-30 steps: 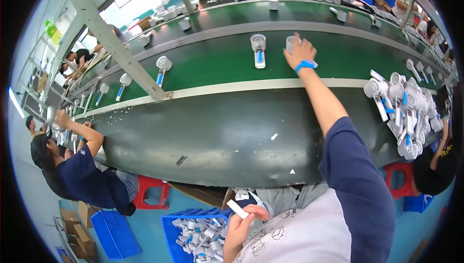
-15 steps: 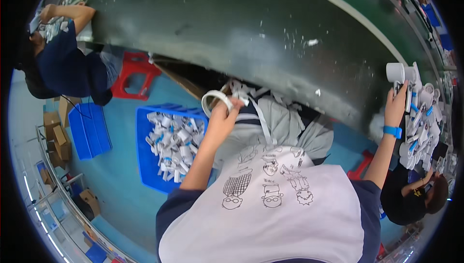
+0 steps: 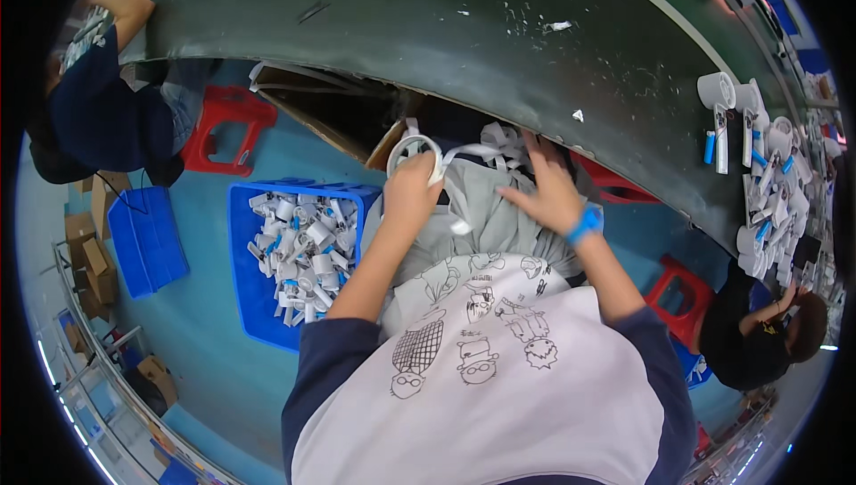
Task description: The person attaches adhesive tape to batteries, inserts the batteries into handheld fan casings, and places the assembled fans onto a conveyor belt.
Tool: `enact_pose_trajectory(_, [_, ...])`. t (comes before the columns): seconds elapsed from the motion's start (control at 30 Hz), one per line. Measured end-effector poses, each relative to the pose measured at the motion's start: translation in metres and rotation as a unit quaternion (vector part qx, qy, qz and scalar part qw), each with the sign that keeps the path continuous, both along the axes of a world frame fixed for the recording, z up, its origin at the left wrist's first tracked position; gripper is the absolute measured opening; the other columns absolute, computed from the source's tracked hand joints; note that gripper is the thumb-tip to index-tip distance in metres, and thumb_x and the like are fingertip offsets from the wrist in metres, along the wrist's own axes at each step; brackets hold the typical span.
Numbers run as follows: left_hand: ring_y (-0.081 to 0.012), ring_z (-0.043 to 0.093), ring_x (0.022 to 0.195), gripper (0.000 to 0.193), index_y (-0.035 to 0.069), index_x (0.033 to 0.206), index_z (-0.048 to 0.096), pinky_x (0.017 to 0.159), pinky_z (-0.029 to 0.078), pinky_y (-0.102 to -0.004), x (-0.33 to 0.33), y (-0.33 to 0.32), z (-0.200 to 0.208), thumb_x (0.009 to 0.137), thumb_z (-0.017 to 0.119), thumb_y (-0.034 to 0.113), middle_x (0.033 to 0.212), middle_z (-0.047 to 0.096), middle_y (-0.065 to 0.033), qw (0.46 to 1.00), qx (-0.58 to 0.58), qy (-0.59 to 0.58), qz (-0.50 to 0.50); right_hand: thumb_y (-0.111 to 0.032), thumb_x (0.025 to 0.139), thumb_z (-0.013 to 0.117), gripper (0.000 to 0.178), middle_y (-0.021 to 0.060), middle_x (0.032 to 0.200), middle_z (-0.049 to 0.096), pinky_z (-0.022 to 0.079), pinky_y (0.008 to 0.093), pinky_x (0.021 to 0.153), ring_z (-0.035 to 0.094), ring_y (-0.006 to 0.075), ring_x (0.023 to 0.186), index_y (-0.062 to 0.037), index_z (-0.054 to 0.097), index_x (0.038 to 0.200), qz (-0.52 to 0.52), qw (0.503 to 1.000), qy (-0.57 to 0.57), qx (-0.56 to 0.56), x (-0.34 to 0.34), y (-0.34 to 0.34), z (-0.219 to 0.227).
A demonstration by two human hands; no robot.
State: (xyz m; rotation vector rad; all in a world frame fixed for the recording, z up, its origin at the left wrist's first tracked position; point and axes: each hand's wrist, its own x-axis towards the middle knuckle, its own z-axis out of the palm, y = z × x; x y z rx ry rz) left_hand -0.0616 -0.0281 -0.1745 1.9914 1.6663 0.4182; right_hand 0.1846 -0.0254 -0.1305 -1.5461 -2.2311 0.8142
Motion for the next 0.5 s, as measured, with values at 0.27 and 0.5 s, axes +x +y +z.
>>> enact_pose_trajectory(0.27, [-0.0166, 0.063, 0.088, 0.031, 0.001, 0.115, 0.053, 0.076, 0.052, -0.0306, -0.045, -0.038, 0.03, 0.091, 0.06, 0.019, 0.104, 0.063, -0.0085, 0.676, -0.084, -0.653, 0.331, 0.001, 0.089, 0.049, 0.028, 0.0025, 0.099, 0.062, 0.049, 0.0245, 0.076, 0.058, 0.0085, 0.087, 0.0001, 0.057, 0.115, -0.063, 0.891, 0.401, -0.202, -0.088, 0.005, 0.005])
enact_pose_trajectory(0.5, [-0.0207, 0.059, 0.098, 0.03, 0.007, 0.115, 0.054, 0.084, 0.05, -0.0379, -0.046, 0.007, -0.078, 0.094, 0.051, 0.029, 0.108, 0.059, -0.0062, 0.405, -0.152, -0.838, 0.331, -0.001, 0.085, 0.047, 0.058, 0.0172, 0.132, 0.045, 0.037, 0.0299, 0.1, 0.046, 0.024, 0.122, -0.0014, 0.033, 0.141, 0.149, 0.909, 0.364, -0.14, -0.182, 0.038, 0.018])
